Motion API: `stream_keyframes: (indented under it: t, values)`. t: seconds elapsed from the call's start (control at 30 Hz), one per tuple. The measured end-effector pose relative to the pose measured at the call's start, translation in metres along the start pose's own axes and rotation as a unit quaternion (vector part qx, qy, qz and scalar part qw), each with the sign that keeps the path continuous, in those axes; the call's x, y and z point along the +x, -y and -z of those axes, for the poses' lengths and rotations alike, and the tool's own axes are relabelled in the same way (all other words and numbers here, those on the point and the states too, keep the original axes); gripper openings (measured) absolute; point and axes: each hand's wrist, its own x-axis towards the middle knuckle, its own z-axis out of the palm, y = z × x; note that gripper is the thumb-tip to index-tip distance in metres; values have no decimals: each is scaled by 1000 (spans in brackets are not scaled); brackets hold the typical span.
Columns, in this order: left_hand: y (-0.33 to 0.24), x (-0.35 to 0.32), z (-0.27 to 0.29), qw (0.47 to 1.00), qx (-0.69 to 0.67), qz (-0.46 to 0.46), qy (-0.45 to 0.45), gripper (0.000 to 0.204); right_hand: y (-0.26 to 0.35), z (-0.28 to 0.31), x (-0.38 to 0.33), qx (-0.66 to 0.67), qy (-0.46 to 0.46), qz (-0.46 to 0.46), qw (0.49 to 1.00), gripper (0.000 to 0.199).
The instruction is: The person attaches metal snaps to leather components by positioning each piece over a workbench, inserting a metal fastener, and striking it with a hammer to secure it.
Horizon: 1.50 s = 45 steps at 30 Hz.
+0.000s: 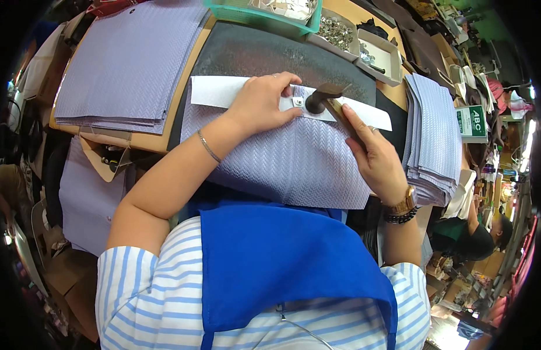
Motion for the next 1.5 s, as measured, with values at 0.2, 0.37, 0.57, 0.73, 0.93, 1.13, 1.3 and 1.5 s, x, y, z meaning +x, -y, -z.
stream_keyframes:
  t: [0.2, 0.37, 0.57, 0.73, 0.93, 1.13, 1.3, 1.5]
  values:
    - [-1, 0, -2, 999, -30, 32, -11, 107, 33, 16, 24, -74, -12, 80, 994, 62]
    - [-3, -2, 1, 998, -24, 55, -1, 110, 45, 36, 32, -213, 95, 32, 972, 61]
    - [-4, 1, -2, 998, -41, 47, 19, 109, -6, -8, 6, 59, -3, 31, 998, 68]
    - [-19, 0, 37, 969, 244, -31, 30, 96, -42, -14, -24, 145, -60, -49, 986, 63]
    - [37, -22, 152, 969, 8, 239, 66, 63, -116, -17, -55, 2, -239, -92, 967, 63]
    - [23, -63, 124, 929, -217, 297, 45, 39, -155, -25, -72, -110, -216, -164, 956, 60]
    - [13, -66, 142, 953, -19, 304, -5, 37, -102, -10, -32, -128, -231, -79, 961, 47]
    - [77, -12, 347, 918, 126, 321, -197, 34, -204, 67, -68, -273, -254, -161, 914, 43]
